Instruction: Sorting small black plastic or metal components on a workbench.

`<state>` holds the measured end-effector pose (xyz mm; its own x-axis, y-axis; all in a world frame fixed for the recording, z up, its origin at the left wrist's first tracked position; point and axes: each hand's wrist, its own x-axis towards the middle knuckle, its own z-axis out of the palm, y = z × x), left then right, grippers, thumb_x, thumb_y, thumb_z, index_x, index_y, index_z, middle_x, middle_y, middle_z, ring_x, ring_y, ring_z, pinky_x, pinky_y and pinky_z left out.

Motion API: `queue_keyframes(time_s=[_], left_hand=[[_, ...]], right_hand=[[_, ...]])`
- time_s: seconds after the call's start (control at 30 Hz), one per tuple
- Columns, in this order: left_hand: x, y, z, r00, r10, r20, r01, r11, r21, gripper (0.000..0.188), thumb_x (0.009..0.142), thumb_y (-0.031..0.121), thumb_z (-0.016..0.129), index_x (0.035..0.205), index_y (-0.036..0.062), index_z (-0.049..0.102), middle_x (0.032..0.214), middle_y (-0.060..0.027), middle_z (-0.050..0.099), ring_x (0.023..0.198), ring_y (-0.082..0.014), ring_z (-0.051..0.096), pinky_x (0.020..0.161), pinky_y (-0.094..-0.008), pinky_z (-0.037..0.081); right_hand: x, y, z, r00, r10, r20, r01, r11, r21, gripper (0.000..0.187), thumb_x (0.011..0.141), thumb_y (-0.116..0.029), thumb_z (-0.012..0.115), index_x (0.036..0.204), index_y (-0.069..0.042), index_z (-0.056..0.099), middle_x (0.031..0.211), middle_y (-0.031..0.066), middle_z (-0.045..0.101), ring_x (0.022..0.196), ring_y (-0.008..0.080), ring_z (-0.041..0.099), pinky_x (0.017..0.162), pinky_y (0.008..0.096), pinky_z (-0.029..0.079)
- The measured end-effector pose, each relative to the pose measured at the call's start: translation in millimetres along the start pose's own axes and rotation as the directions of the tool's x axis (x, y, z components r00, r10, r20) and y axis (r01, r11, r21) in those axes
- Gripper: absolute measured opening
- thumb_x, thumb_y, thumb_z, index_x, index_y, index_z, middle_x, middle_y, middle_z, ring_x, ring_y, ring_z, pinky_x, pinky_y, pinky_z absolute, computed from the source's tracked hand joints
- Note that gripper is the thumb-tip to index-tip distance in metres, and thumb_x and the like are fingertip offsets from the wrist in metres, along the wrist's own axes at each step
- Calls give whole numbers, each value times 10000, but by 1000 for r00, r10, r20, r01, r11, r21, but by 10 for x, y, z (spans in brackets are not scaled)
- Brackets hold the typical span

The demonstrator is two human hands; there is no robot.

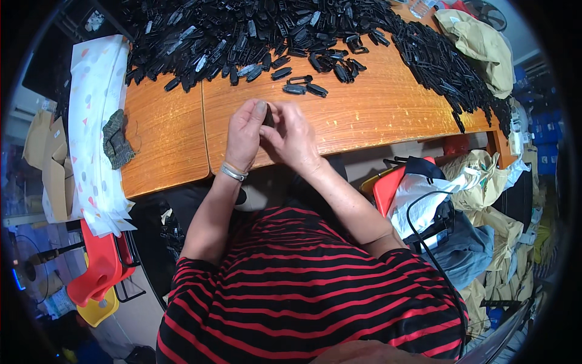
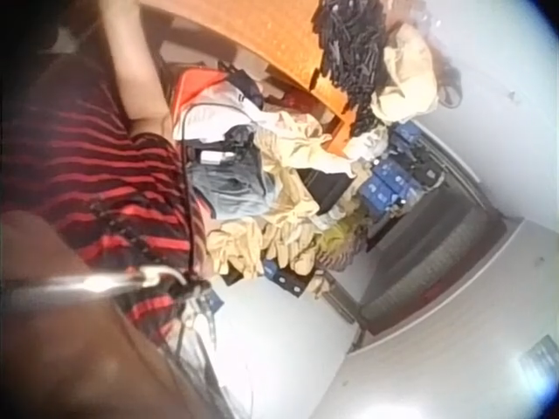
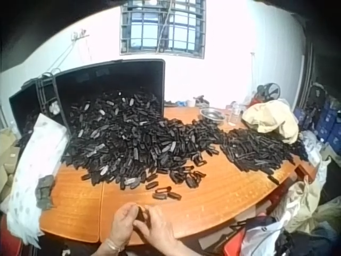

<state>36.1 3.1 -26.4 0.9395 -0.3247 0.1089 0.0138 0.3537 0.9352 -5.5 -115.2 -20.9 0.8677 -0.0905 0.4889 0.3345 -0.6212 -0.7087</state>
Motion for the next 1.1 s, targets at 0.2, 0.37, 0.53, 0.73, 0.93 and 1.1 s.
queue_keyframes(time_s=[0.2,0.37,0.53,0.73,0.93,1.1], left_hand=[[50,78,13,986,-149,71,149,989,5,278,974,279,506,875,33,590,754,-6,597,663,-56,534,599,-181,431],[340,46,51,984,-176,1,175,977,126,313,932,330,572,804,45,580,667,3,571,574,-51,516,517,-189,410],[649,-74,133,982,133,136,-190,673,715,227,816,250,705,808,63,577,733,-45,612,621,-192,605,540,-310,463],[713,-103,256,944,209,256,-297,194,935,173,767,202,709,830,78,605,927,-87,587,783,-311,616,669,-410,491],[637,-126,172,919,242,311,-363,213,907,190,742,176,726,801,67,583,874,-104,567,739,-318,593,654,-415,484],[633,-148,55,989,109,-103,-41,860,508,133,798,78,694,857,41,582,763,-22,580,663,-132,576,601,-265,467]], right_hand=[[-20,74,14,985,147,94,-161,972,170,394,786,-172,735,1100,-27,545,843,115,630,732,240,625,649,339,505],[313,551,-349,957,161,240,-246,888,388,279,778,-215,760,919,0,651,757,38,618,663,104,571,631,258,482],[815,668,-540,997,-57,51,68,964,-257,200,795,-96,681,976,-13,660,874,122,653,823,260,646,716,338,519],[970,782,-405,930,5,367,177,870,-460,212,761,-145,655,953,-64,689,907,136,633,908,312,602,766,406,488],[994,764,-408,930,-4,367,209,829,-518,148,744,-124,649,874,-65,685,901,125,641,933,296,606,810,420,451],[859,605,-499,984,-45,169,112,907,-407,117,747,-102,658,846,-39,659,871,146,635,860,321,622,749,420,484]])
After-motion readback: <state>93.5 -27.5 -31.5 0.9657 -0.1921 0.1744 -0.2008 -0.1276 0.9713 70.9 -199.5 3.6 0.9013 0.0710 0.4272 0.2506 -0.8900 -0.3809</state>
